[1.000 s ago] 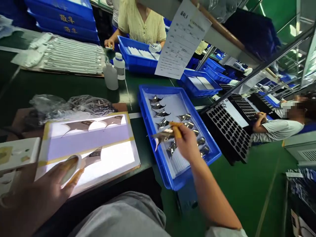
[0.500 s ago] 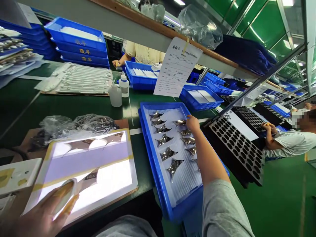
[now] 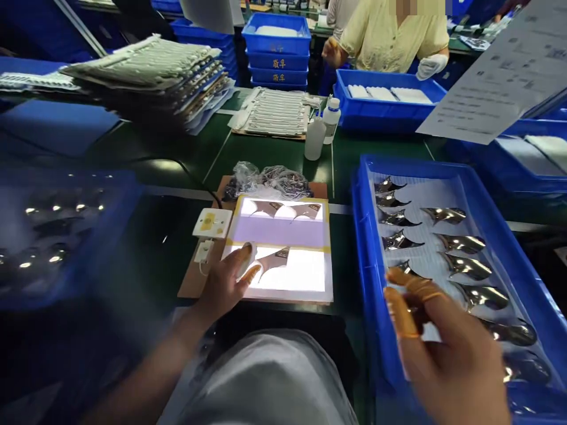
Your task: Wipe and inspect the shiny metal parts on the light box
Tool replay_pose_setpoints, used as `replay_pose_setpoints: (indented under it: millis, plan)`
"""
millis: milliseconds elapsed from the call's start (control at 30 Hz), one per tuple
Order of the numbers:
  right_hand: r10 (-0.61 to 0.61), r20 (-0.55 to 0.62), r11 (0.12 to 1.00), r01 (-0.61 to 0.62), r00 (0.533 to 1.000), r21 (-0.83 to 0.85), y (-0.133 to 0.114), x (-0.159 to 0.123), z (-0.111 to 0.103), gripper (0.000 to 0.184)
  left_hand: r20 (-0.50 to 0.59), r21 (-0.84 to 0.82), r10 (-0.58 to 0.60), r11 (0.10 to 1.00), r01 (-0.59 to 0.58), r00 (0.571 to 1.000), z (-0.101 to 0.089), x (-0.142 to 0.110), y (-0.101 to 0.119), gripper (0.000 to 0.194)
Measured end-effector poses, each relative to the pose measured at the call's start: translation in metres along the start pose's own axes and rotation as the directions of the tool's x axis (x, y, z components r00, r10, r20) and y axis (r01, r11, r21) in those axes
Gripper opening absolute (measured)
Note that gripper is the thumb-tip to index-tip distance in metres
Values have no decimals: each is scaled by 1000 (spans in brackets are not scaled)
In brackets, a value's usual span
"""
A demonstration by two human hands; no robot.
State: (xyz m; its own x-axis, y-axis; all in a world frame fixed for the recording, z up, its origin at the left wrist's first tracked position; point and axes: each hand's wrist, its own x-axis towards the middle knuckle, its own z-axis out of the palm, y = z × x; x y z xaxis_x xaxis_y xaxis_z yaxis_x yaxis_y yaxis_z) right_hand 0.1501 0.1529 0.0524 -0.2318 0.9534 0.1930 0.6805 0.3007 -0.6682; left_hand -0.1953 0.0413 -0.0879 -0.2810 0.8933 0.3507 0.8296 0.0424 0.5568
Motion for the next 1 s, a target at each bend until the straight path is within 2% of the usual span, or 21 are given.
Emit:
replay_pose_setpoints:
  millis: [100, 200, 300, 367, 433, 500, 633, 733, 833, 933, 1000]
  plan:
    - [-102, 98, 992, 93, 990, 89, -29, -28, 79, 34, -131, -64, -75, 996, 68, 989, -9, -5, 4, 40]
    - [-187, 203, 982, 183, 961, 41, -34, -23, 150, 43, -108, -122, -141, 984, 127, 984, -18, -17, 5, 45]
    - [-221, 242, 973, 231, 945, -14, -31, -10, 190, 51, -85, -168, -164, 975, 148, 983, -23, -33, 3, 48]
    - [-175, 241, 984, 176, 954, 18, -28, -3, 204, 50, -112, -189, -171, 971, 148, 979, -24, -43, 0, 48]
    - [-88, 267, 994, 67, 960, 86, -25, 1, 212, 47, -125, -205, -189, 965, 161, 974, -22, -51, 0, 46]
    - [0, 335, 979, -69, 942, 194, -21, 4, 217, 45, -114, -226, -208, 958, 178, 972, -18, -55, 0, 43]
    - [50, 438, 869, -255, 898, 424, -18, 3, 222, 47, -93, -259, -185, 953, 156, 978, -13, -51, 6, 40]
    - [78, 449, 823, -311, 890, 475, -18, -2, 221, 50, -89, -222, -161, 965, 138, 983, -12, -45, 9, 41]
    - [104, 446, 824, -328, 889, 462, -20, -9, 212, 52, -94, -132, -127, 985, 114, 987, -10, -41, 10, 42]
    - [115, 387, 859, -287, 915, 425, -23, -19, 189, 49, -74, -39, -31, 999, 28, 997, -4, -37, 9, 46]
    - [104, 344, 876, -250, 933, 413, -24, -25, 162, 43, -13, 27, 46, 999, -46, 999, 3, -31, 5, 52]
